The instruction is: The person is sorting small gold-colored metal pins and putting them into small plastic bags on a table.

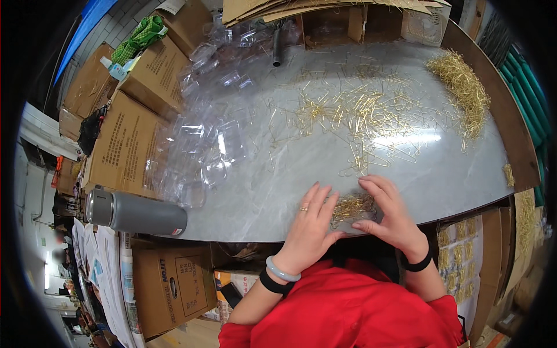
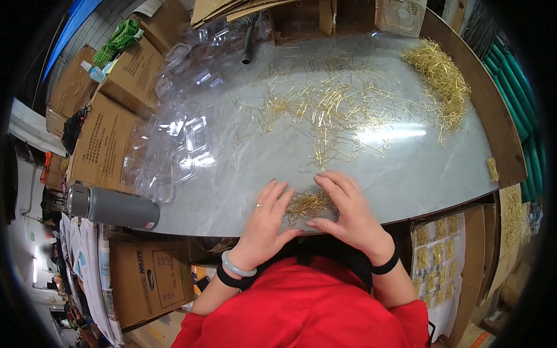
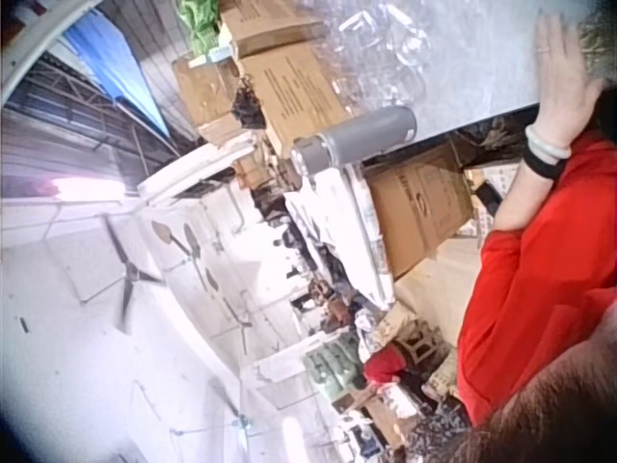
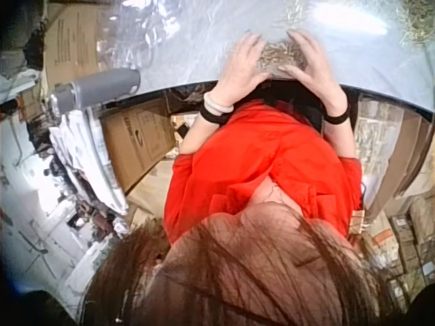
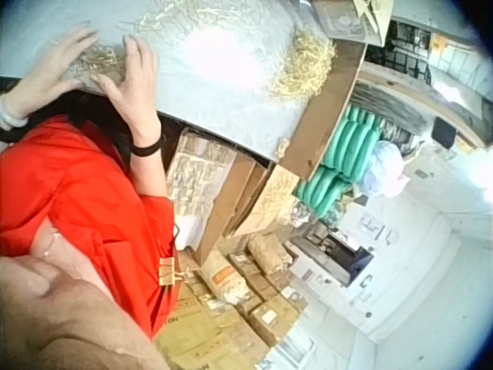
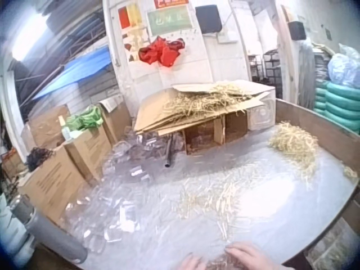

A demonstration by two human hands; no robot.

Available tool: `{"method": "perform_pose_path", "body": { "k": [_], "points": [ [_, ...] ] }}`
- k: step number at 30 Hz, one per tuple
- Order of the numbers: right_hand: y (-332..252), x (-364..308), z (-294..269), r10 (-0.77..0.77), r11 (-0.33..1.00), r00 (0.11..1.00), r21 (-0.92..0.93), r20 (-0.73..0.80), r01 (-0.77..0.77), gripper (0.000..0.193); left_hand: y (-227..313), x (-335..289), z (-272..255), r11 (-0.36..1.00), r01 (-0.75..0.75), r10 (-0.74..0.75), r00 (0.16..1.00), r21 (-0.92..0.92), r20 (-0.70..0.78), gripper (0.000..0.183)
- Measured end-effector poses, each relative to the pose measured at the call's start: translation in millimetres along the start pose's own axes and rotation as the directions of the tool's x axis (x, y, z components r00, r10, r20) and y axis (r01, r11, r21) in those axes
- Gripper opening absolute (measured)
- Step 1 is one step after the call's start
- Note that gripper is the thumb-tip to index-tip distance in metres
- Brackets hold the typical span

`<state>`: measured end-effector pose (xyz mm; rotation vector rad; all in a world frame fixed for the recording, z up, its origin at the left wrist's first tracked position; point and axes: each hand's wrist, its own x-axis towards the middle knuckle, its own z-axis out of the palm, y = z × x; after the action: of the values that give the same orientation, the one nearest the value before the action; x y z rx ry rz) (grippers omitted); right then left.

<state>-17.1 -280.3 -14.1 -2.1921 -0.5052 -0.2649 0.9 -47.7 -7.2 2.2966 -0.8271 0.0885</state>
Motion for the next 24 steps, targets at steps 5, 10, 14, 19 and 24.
{"method": "perform_pose_path", "body": {
  "k": [5,10,14,19,24],
  "points": [
    [-13.2,-9.5,-4.5,0.071,0.962,0.998,-0.264,0.002,-0.067,0.074,-1.0,6.6,20.4,0.994,-0.109,0.110,0.992,-0.016,0.070,0.072],
    [-9.1,-23.2,3.4,0.075,0.943,0.997,-0.323,-0.025,-0.079,0.059,-2.5,7.2,32.4,0.993,-0.101,0.102,0.995,-0.059,0.019,0.067],
    [-5.8,-17.0,9.4,0.046,0.990,0.999,-0.137,-0.001,-0.046,0.048,-6.5,6.0,31.9,0.990,-0.096,0.096,0.995,-0.107,-0.001,0.063],
    [-20.9,-25.6,14.5,0.171,0.984,0.965,-0.014,-0.196,-0.178,0.046,-4.5,1.9,30.5,0.993,-0.117,0.117,0.993,0.003,-0.006,0.060],
    [-32.5,-27.5,40.8,0.220,0.963,0.967,0.186,-0.131,-0.194,0.070,-3.6,3.3,37.7,0.988,-0.145,0.146,0.989,0.046,-0.021,0.057]
  ]
}}
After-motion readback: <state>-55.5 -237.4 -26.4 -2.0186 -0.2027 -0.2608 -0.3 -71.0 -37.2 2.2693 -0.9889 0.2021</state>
